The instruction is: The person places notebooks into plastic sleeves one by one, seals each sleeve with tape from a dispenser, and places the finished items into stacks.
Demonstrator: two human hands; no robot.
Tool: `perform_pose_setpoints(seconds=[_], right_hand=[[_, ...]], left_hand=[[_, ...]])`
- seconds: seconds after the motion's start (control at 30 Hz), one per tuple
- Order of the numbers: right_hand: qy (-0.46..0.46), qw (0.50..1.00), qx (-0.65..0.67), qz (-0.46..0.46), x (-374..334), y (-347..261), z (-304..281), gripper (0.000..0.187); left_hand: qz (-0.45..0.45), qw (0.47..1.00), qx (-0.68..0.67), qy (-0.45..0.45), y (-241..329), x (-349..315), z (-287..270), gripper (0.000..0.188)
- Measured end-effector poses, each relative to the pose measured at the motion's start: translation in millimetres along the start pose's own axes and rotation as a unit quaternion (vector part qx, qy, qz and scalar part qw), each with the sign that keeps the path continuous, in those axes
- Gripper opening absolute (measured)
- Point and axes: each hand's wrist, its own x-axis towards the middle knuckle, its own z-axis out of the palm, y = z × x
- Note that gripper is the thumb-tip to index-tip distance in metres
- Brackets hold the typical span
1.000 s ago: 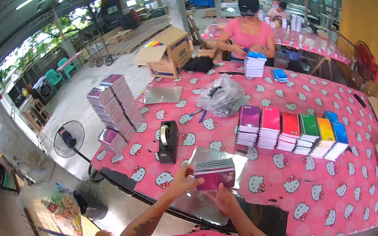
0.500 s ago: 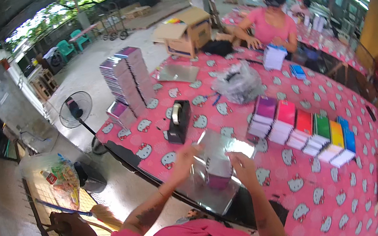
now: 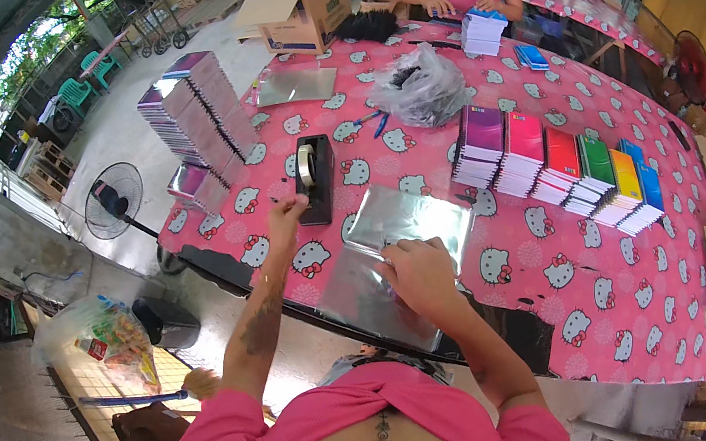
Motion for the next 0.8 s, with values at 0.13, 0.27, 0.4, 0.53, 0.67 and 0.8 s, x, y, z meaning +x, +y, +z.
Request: perform_pose_setpoints(seconds=[0.13, 0.27, 0.4, 0.53, 0.67, 0.8], right_hand=[[0.043, 0.999, -0.022, 0.015, -1, -8, 9, 0.025], [0.057, 0.997, -0.032, 0.035, -4, -8, 11, 0.028], [0.075, 0.994, -0.064, 0.045, -3, -15, 8, 0.036], [0.026, 0.996, -0.056, 0.061, 4, -17, 2, 0.039], [-0.013, 0.995, -0.046, 0.085, 7, -16, -11, 0.039], [0.067, 0.995, -0.015, 0.069, -4, -1, -41, 0.047]], left_hand=[[-0.224, 0.920, -0.317, -0.055, -30, -26, -24, 0.014], [0.052, 0.922, 0.379, -0.052, 7, -6, -36, 0.014], [0.090, 0.943, -0.067, -0.314, 57, -37, -20, 0.016], [0.152, 0.880, -0.061, -0.445, 110, -53, 24, 0.020], [0.297, 0.814, 0.009, -0.499, 118, -32, 43, 0.023], [0.327, 0.797, -0.007, -0.508, 127, -25, 38, 0.020]])
